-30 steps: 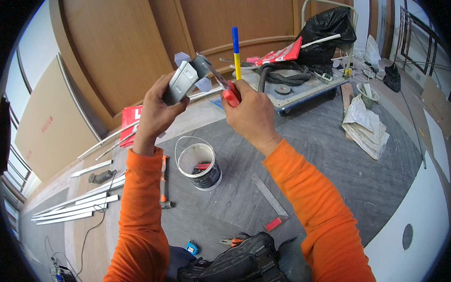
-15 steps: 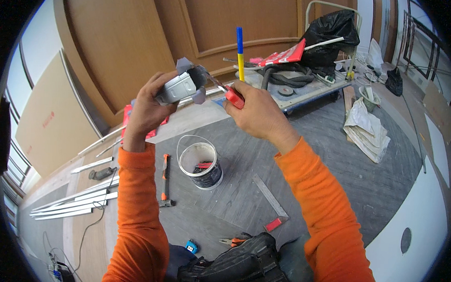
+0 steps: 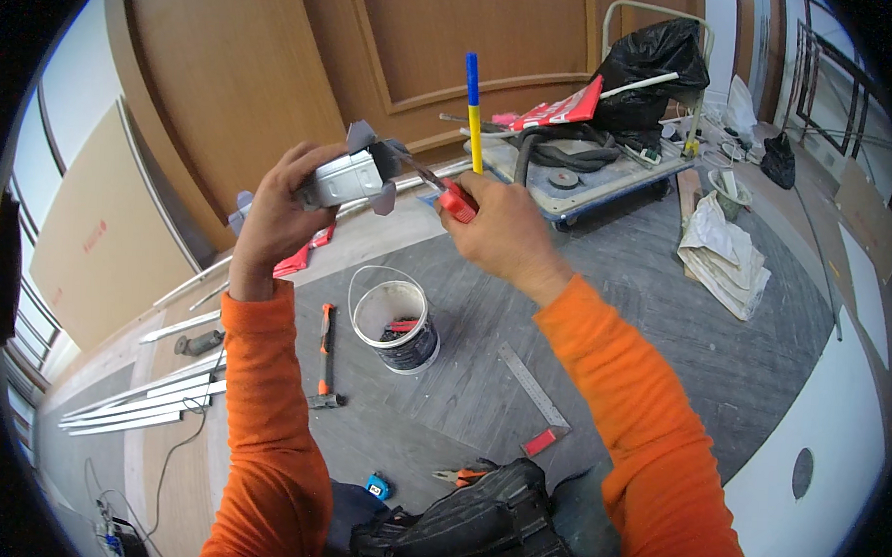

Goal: The person measures and marks a metal profile with a ruler and marker, then uses tin snips to cut notches and trim the piece. The person then uses pliers to bend the cut sections and fits the profile into a wall opening, checking alignment with a level.

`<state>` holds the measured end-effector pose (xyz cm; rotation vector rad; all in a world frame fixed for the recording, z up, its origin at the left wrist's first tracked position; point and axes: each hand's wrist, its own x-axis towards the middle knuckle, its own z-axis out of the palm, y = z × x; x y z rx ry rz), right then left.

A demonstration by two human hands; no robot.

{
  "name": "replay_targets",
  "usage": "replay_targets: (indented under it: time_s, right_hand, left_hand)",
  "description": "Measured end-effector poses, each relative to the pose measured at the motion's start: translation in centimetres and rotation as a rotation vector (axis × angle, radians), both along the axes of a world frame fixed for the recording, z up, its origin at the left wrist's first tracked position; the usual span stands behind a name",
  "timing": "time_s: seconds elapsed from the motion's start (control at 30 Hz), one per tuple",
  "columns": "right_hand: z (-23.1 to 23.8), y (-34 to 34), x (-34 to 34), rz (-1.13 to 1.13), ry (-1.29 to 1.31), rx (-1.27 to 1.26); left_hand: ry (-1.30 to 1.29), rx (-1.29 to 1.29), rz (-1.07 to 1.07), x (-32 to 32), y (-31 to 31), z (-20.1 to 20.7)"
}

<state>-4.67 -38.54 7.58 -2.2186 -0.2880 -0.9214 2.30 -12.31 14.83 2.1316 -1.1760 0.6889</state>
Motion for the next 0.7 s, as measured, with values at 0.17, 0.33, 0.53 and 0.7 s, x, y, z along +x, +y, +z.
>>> replay_targets:
  time_s: [0.17, 0.33, 0.53, 0.7]
  right_hand:
    - [-1.0, 0.6, 0.8, 0.003, 0.036, 0.025]
    - [0.2, 0.8, 0.3, 0.194, 0.166, 0.160]
    - [-0.2, 0.2, 0.9, 0.222, 0.319, 0.244]
    - [0.0, 1.1, 0.2, 0.328, 0.240, 0.214]
  left_hand:
    - [0.051, -0.013, -0.021, 0.7, 0.3, -0.6]
    - [0.073, -0.114, -0.080, 1.1, 0.3, -1.2]
    - [0.027, -0.179, -0.122, 2.7, 0.1, -2.4]
    - [0.029, -0.142, -0.099, 2.3, -0.4, -2.5]
